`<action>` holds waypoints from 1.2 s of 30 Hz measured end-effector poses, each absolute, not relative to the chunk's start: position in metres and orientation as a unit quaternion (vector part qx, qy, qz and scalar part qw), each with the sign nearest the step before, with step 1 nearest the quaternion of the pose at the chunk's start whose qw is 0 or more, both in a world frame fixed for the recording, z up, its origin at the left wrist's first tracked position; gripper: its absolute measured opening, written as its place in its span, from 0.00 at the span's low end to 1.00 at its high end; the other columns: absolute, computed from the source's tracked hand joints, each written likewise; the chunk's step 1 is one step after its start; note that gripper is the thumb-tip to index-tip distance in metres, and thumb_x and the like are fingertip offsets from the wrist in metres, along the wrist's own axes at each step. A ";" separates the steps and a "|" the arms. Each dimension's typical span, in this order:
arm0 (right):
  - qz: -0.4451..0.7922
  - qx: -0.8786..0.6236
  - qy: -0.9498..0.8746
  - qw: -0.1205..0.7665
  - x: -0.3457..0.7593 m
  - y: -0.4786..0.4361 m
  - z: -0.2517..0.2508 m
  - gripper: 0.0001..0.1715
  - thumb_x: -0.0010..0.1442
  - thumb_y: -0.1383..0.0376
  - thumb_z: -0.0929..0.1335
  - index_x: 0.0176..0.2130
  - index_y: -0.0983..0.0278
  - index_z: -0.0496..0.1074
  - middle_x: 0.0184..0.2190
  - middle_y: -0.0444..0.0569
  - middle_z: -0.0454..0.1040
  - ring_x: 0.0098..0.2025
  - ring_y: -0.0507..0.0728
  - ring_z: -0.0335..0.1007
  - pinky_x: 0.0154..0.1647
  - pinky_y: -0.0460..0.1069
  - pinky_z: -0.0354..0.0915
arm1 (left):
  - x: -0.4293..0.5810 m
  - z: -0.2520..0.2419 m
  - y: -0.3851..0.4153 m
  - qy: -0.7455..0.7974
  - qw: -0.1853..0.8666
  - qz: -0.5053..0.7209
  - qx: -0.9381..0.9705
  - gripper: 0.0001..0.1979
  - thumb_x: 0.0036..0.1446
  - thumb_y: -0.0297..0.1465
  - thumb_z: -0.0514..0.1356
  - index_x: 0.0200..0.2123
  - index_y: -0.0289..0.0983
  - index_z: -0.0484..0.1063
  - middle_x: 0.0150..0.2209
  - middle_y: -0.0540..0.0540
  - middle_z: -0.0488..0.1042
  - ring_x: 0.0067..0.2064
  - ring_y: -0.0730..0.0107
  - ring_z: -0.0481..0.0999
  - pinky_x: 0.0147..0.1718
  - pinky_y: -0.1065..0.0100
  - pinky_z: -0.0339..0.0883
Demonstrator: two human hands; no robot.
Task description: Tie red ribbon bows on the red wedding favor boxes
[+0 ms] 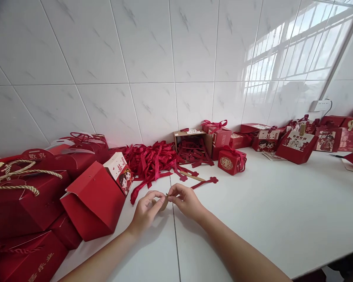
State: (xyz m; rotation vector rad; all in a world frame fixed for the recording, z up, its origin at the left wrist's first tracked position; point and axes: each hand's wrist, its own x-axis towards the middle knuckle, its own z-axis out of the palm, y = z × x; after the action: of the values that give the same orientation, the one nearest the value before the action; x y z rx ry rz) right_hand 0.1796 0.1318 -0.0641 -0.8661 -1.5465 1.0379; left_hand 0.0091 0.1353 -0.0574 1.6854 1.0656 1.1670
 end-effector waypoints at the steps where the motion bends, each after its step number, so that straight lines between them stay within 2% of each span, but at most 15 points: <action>1: 0.447 -0.351 -0.642 0.515 0.180 0.132 -0.064 0.07 0.55 0.63 0.70 0.32 0.63 0.68 0.29 0.44 0.69 0.33 0.52 0.66 0.35 0.49 0.63 | 0.009 -0.057 0.136 0.416 0.419 0.458 0.664 0.12 0.52 0.40 0.60 0.28 0.35 0.72 0.31 0.47 0.71 0.26 0.73 0.66 0.25 0.71 0.60; 5: 0.500 -0.311 -0.630 0.506 0.182 0.130 -0.061 0.11 0.54 0.61 0.72 0.31 0.63 0.68 0.28 0.42 0.67 0.31 0.51 0.63 0.34 0.48 0.61 | 0.007 -0.055 0.138 0.392 0.480 0.431 0.656 0.15 0.53 0.42 0.59 0.32 0.35 0.72 0.27 0.48 0.70 0.23 0.74 0.65 0.22 0.72 0.59; 9: 0.544 -0.281 -0.617 0.494 0.181 0.129 -0.061 0.12 0.53 0.60 0.73 0.32 0.64 0.69 0.28 0.42 0.67 0.31 0.51 0.64 0.36 0.49 0.62 | 0.007 -0.056 0.139 0.382 0.507 0.419 0.649 0.16 0.52 0.43 0.61 0.31 0.34 0.73 0.26 0.47 0.69 0.24 0.73 0.64 0.20 0.72 0.60; 18: 0.563 -0.290 -0.615 0.470 0.182 0.127 -0.063 0.11 0.52 0.59 0.74 0.32 0.64 0.73 0.28 0.44 0.71 0.32 0.52 0.67 0.39 0.50 0.64 | 0.007 -0.055 0.134 0.366 0.545 0.405 0.637 0.17 0.54 0.45 0.61 0.31 0.34 0.70 0.24 0.50 0.65 0.24 0.76 0.62 0.20 0.75 0.58; 21: 0.556 -0.309 -0.620 0.460 0.184 0.125 -0.059 0.12 0.51 0.58 0.74 0.30 0.64 0.75 0.26 0.44 0.71 0.31 0.52 0.67 0.38 0.50 0.65 | 0.006 -0.053 0.132 0.360 0.561 0.391 0.635 0.18 0.53 0.45 0.61 0.31 0.35 0.70 0.27 0.49 0.66 0.26 0.74 0.64 0.20 0.74 0.61; 25: 0.545 -0.320 -0.632 0.449 0.186 0.122 -0.057 0.11 0.51 0.57 0.74 0.29 0.63 0.76 0.24 0.43 0.71 0.29 0.52 0.66 0.38 0.50 0.66 | 0.007 -0.049 0.128 0.356 0.589 0.368 0.625 0.18 0.53 0.46 0.60 0.30 0.35 0.69 0.25 0.51 0.63 0.23 0.76 0.62 0.18 0.74 0.59; 29: 0.520 -0.323 -0.647 0.454 0.186 0.123 -0.060 0.09 0.52 0.58 0.73 0.29 0.62 0.78 0.25 0.43 0.72 0.29 0.51 0.66 0.37 0.49 0.67 | 0.007 -0.046 0.126 0.352 0.605 0.354 0.621 0.18 0.54 0.46 0.58 0.29 0.35 0.68 0.25 0.51 0.64 0.22 0.77 0.63 0.19 0.73 0.58; 33: 0.473 -0.338 -0.662 0.473 0.184 0.126 -0.066 0.10 0.53 0.58 0.72 0.29 0.62 0.77 0.27 0.45 0.74 0.32 0.53 0.69 0.37 0.50 0.67 | 0.009 -0.049 0.127 0.354 0.595 0.375 0.617 0.19 0.54 0.47 0.59 0.28 0.36 0.65 0.21 0.55 0.60 0.20 0.78 0.58 0.20 0.73 0.52; 36: 0.431 -0.357 -0.666 0.494 0.182 0.127 -0.068 0.09 0.55 0.58 0.71 0.33 0.62 0.75 0.30 0.46 0.76 0.34 0.55 0.72 0.39 0.51 0.68 | 0.009 -0.051 0.128 0.353 0.581 0.398 0.616 0.20 0.54 0.48 0.59 0.28 0.36 0.64 0.19 0.56 0.57 0.21 0.78 0.54 0.21 0.72 0.48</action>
State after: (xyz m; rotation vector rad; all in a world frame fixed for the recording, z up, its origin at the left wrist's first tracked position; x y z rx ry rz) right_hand 0.1817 0.1269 -0.0683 -0.8664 -1.6143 1.0452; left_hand 0.0095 0.1283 -0.0512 1.4390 0.8247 0.9289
